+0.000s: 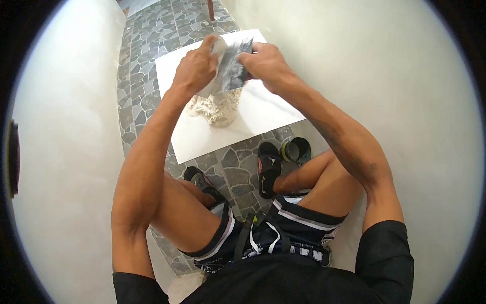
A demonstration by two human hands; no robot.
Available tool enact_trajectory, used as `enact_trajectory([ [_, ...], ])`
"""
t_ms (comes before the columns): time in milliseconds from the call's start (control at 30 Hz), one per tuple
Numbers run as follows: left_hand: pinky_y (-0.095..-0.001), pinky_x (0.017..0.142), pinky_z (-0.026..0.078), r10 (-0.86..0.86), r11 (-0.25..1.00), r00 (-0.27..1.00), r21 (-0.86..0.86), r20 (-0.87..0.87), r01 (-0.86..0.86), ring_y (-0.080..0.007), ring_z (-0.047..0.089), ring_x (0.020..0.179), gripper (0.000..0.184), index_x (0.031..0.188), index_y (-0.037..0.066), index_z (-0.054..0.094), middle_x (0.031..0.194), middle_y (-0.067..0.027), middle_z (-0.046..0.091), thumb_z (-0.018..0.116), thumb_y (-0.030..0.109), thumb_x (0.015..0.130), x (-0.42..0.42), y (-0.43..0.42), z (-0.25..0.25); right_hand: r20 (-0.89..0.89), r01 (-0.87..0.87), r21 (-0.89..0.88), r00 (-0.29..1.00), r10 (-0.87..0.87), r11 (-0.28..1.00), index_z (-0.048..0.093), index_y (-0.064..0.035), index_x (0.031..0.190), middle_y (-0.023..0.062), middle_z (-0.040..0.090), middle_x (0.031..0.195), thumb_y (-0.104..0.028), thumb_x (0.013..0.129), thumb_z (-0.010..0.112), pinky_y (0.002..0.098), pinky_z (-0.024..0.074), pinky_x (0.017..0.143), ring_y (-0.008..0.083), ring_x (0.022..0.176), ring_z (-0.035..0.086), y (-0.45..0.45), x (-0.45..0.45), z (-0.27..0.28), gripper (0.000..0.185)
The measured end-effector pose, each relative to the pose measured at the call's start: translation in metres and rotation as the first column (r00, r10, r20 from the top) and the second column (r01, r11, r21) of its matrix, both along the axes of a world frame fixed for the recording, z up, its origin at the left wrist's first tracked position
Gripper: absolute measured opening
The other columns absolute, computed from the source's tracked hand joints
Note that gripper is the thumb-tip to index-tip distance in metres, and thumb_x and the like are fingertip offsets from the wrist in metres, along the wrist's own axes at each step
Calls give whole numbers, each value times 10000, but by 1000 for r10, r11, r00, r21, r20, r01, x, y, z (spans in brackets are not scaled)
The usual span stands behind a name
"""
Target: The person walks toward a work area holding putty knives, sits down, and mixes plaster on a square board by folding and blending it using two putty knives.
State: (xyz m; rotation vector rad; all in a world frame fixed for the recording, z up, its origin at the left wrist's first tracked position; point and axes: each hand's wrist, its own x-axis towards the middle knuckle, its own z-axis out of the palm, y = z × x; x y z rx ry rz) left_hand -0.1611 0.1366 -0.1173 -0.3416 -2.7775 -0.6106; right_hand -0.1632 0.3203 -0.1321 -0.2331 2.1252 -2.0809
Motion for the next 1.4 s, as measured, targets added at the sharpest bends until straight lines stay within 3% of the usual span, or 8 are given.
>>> enact_trajectory([
  [133,-528,831,502,10,1000,999,-7,-33,-11,-442,660,936,419,1375,175,444,991,-249,691,515,244,968,-2,-17,-3,111,31,-55,993,-24,998,557,136,1121,171,660,968,-46,901,594,346,597,744,245,840,699,31,32,-16,288],
  [267,-504,815,515,-66,997,993,-40,-96,62,-402,674,930,401,1380,209,444,1010,-207,702,520,250,988,2,-28,3,455,93,-28,888,-70,995,553,64,1069,130,644,955,8,891,602,422,614,734,235,812,686,41,79,-72,193],
  [400,-470,778,526,-129,991,981,-39,-146,125,-365,685,896,387,1370,219,462,1003,-183,708,540,229,991,6,-34,13,570,308,-300,817,-89,903,523,30,1108,137,633,993,12,909,577,402,601,746,240,873,672,5,119,-106,207],
  [433,-466,771,526,-141,990,976,-42,-166,136,-362,685,887,383,1366,222,469,996,-182,708,544,225,990,6,-36,15,588,266,-180,801,-113,947,502,25,1132,137,621,1026,12,924,559,414,589,789,250,904,663,-4,120,-113,216],
  [733,-462,753,521,-233,972,953,-25,-192,232,-360,688,859,375,1353,224,495,967,-176,711,556,210,983,17,-42,21,504,407,-528,856,-111,745,476,87,1124,209,583,1112,39,926,496,468,560,862,314,969,636,-73,93,-97,205],
  [900,-467,768,519,-219,975,962,3,-161,222,-379,681,877,386,1353,212,496,985,-186,708,561,206,973,26,-40,34,440,363,-531,890,-117,766,429,212,1156,274,560,1144,53,920,474,509,551,917,366,996,636,-53,57,-70,288],
  [1200,-485,814,508,-298,950,951,-125,-81,287,-411,652,950,393,1330,151,519,1022,-225,683,538,162,937,16,-15,13,245,176,-386,966,-84,906,476,202,1087,249,577,1080,46,910,487,456,628,806,349,932,664,-36,16,-21,236],
  [1400,-499,799,506,-93,990,995,-106,-38,89,-421,656,929,369,1317,153,500,993,-223,689,505,191,950,7,-15,15,106,81,-283,993,-52,956,488,196,1083,227,591,1061,1,914,540,431,636,830,322,936,672,-19,8,3,263],
])
